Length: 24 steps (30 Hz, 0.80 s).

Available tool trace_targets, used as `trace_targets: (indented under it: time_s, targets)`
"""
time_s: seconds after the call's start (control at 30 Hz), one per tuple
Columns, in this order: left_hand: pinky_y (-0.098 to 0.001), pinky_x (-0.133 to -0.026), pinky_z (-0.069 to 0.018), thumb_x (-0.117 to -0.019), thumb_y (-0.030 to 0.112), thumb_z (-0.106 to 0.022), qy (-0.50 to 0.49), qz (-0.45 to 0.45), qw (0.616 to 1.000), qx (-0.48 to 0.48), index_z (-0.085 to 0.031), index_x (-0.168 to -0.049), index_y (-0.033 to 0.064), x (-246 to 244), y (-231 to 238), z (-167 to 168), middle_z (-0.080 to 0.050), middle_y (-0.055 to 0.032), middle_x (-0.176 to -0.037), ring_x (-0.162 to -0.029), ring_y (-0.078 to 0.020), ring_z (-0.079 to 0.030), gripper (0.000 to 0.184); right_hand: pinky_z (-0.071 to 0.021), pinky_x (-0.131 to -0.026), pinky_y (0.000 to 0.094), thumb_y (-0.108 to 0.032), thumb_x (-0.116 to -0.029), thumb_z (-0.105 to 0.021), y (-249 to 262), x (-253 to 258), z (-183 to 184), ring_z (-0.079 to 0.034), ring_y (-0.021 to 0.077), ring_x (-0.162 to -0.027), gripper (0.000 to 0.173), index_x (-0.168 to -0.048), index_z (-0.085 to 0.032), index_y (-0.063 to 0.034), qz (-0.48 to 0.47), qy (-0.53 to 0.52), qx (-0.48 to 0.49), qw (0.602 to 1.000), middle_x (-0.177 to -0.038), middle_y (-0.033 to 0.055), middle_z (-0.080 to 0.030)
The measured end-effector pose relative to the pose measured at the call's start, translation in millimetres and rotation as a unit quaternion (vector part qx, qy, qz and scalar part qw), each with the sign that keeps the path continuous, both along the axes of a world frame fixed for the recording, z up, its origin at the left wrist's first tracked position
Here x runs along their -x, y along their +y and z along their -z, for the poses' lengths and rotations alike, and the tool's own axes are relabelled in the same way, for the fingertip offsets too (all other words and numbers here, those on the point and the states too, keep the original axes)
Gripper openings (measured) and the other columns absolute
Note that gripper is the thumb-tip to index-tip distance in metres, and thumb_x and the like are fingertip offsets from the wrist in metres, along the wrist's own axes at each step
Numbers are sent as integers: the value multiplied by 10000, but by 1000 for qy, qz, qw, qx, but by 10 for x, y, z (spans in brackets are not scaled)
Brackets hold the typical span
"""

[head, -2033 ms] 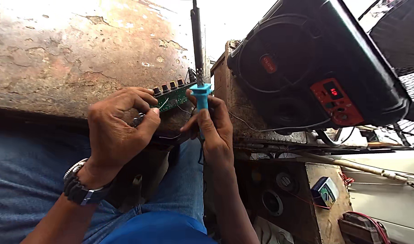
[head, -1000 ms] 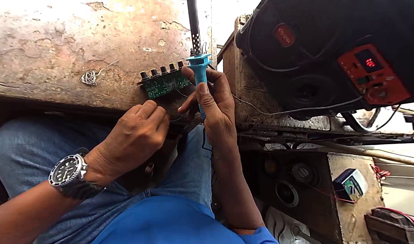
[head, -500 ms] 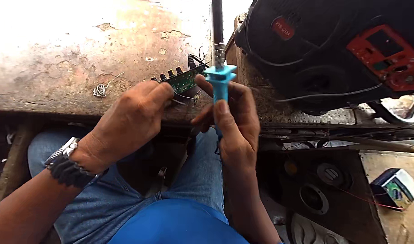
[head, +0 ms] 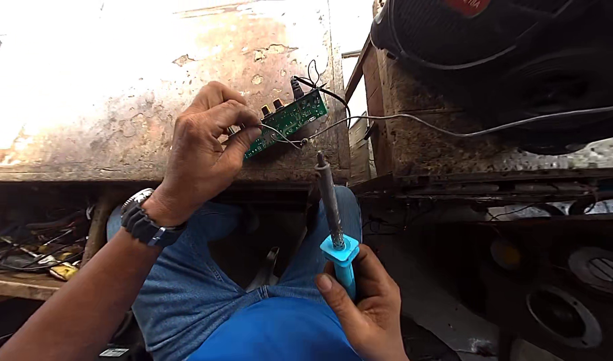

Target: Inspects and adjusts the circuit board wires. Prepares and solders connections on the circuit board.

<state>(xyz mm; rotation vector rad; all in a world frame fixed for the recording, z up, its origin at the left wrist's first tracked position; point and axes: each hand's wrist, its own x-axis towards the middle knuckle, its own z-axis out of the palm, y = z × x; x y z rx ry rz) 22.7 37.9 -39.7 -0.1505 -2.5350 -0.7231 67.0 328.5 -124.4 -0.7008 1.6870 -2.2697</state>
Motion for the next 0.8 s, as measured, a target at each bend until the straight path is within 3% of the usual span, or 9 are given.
trace_targets:
  time_s: [0.07,0.2,0.27,0.33,0.43,0.6,0.8]
  targets:
    - [-259,-817,-520,-982,164,-658,3,0,1000,-26,-732,-1008,63,10,26,44,-639,-82,-1103,-966,-113,-618,127,-544,-646,142,-134,-989,-680,-91,101,-32,-610,-6,-748,252,-1194,-596,-14,20,35,7,999,-924,-16,-653]
    - [-270,-836,-533,-962,177,-676,19,-18,999,-37,-740,-984,68,-20,54,41,-656,-73,-1095,-976,-112,-632,128,-555,-590,187,-99,-998,-649,-442,444,-152,-649,55,-725,220,-1195,-561,-60,59,123,24,990,-929,24,-697]
    - [-277,-851,-530,-954,176,-678,22,-20,999,-42,-743,-970,73,-37,78,3,-663,-66,-1084,-998,-112,-633,123,-591,-638,243,-20,-953,-663,-641,626,-223,-690,114,-785,289,-1207,-524,-32,82,180,29,980,-989,71,-721]
    - [-270,-847,-534,-952,172,-679,21,-18,998,-59,-743,-962,76,-51,100,-25,-665,-57,-1078,-990,-106,-634,116,-585,-614,254,35,-899,-705,-836,771,-287,-674,122,-738,360,-1199,-510,2,106,216,25,970,-1016,103,-721]
    - [-256,-828,-550,-949,140,-679,16,-4,994,-108,-730,-952,69,-72,144,-46,-667,-49,-1064,-968,-105,-642,87,-527,-509,216,34,-861,-753,-1071,866,-314,-604,89,-616,432,-1215,-510,-14,128,213,9,969,-1001,92,-705]
    - [-250,-787,-546,-948,140,-675,-12,7,987,-161,-732,-960,71,-109,179,-44,-680,-40,-1044,-919,-104,-646,90,-518,-504,197,52,-869,-757,-1250,833,-271,-589,76,-585,433,-1204,-493,-28,131,182,36,974,-929,86,-701]
    - [-197,-792,-524,-930,229,-658,-66,62,995,-30,-726,-935,140,-101,31,-179,-655,33,-1022,-916,-14,-619,113,-607,-636,247,62,-897,-718,-1169,867,-241,-684,119,-756,430,-1255,-485,20,80,201,12,976,-957,99,-681]
